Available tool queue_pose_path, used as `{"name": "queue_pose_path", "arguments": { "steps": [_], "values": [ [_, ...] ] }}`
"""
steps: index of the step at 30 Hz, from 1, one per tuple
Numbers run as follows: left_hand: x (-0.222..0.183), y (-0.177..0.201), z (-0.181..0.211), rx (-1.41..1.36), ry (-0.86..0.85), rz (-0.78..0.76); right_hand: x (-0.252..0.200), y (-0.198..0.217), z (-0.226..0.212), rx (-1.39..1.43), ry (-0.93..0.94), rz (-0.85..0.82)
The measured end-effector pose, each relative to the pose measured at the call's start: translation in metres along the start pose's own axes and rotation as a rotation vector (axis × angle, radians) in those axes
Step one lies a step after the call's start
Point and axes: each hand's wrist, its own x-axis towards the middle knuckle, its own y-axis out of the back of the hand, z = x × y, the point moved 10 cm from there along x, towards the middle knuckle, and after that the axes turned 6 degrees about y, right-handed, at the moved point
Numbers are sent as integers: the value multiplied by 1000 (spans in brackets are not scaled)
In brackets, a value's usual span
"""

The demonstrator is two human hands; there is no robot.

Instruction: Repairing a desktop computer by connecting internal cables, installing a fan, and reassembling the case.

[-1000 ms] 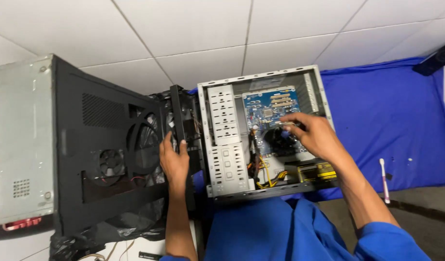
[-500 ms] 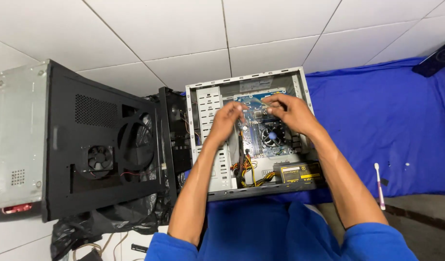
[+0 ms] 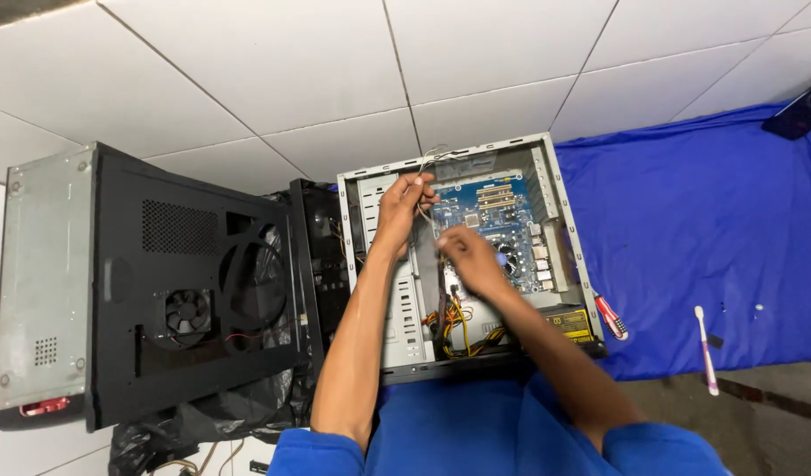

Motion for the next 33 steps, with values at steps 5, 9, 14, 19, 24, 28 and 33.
{"name": "queue_pose_path", "arguments": {
  "steps": [5, 9, 14, 19, 24, 28, 33],
  "values": [
    [-14, -1, 15, 127, -48, -113, 25, 66, -39, 7, 82, 68],
    [-37, -33, 19, 184, -84, -271, 42, 110, -73, -158, 114, 160],
    [-30, -28, -22, 207, -31, -239, 45, 131, -111, -122, 206, 256],
    [-20, -2, -28, -113, -22, -99, 25, 155, -128, -294, 238, 396],
    [-33, 3, 7, -162, -82, -104, 4, 83, -137, -422, 138, -194],
    [-38, -8, 7, -122, -89, -170, 0, 77, -143, -412, 160, -121],
    [-43, -23, 3, 1, -68, -279, 1, 94, -154, -377, 111, 69]
  ]
}}
